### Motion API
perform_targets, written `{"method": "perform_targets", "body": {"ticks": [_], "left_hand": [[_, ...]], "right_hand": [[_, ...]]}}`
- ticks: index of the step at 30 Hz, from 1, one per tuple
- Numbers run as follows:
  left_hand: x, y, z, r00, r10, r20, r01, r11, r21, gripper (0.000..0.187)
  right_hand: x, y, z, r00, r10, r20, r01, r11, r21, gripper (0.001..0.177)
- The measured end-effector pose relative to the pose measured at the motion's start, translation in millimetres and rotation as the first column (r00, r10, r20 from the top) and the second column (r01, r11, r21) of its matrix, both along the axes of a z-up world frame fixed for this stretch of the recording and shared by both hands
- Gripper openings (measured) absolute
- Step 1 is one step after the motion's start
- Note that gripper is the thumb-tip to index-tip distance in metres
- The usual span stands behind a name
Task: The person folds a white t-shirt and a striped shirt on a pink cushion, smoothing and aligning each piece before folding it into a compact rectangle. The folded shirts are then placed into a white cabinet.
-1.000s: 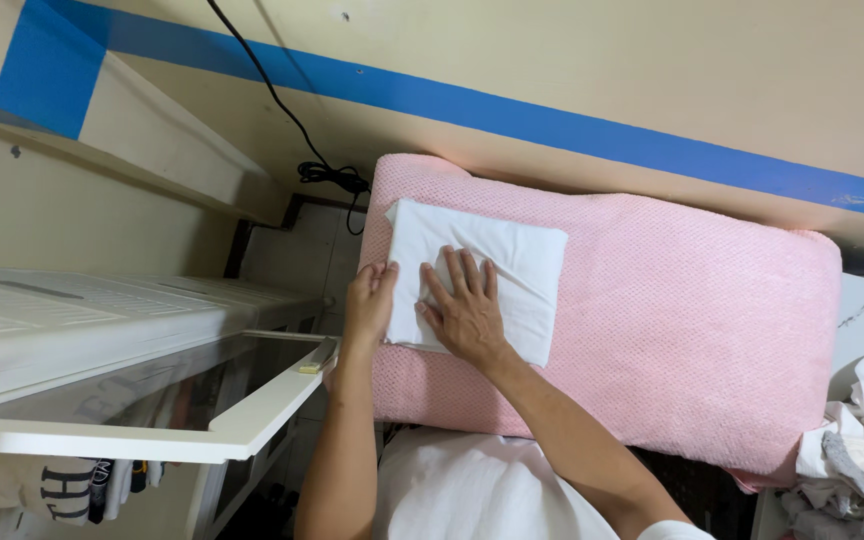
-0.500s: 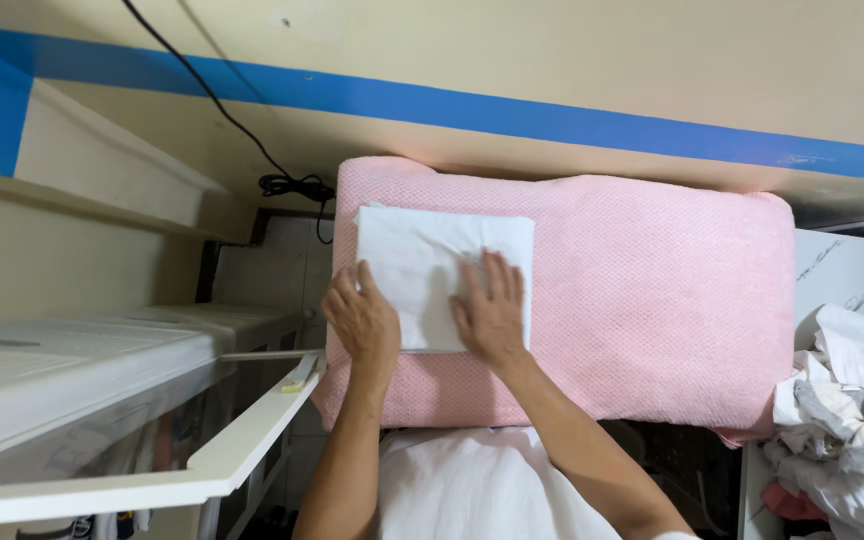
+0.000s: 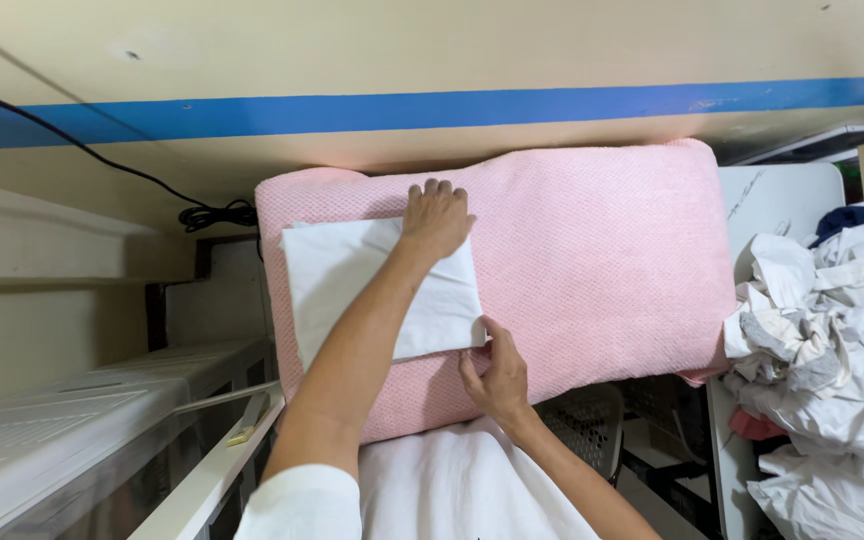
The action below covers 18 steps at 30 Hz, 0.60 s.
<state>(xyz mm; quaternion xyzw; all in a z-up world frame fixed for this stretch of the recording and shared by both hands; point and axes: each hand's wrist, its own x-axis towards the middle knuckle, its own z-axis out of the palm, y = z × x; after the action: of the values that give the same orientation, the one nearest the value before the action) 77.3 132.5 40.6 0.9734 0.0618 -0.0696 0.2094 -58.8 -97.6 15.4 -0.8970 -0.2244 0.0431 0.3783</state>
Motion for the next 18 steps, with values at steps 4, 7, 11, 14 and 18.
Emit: {"method": "perform_targets", "body": {"ticks": [4,7,11,14,18], "left_hand": [[16,7,-18,0.991,-0.057,-0.123,0.046,0.995,-0.090,0.025],[19,12,-35,0.995,-0.018,-0.094,0.000,0.982,-0.190,0.023],[17,10,-57,0.997,0.000,0.076,0.013,0.985,-0.170,0.022],[10,7,-60,0.995,-0.034,0.089,0.040,0.997,-0.068,0.023],[7,11,-42,0.995,-0.075,0.071,0.077,0.997,-0.029,0.021]], "right_hand": [[4,-3,-9,0.995,0.056,0.085,-0.056,0.998,-0.003,0.020],[8,-8,-19,0.946,0.109,0.307,-0.119,0.993,0.015,0.020],[8,-19,-29,0.933,0.142,0.331,-0.167,0.985,0.049,0.022],[10,-18,-30,0.927,0.175,0.331,-0.187,0.982,0.004,0.021],[17,-17,-20,0.890,0.286,0.355,-0.274,0.958,-0.085,0.019]]}}
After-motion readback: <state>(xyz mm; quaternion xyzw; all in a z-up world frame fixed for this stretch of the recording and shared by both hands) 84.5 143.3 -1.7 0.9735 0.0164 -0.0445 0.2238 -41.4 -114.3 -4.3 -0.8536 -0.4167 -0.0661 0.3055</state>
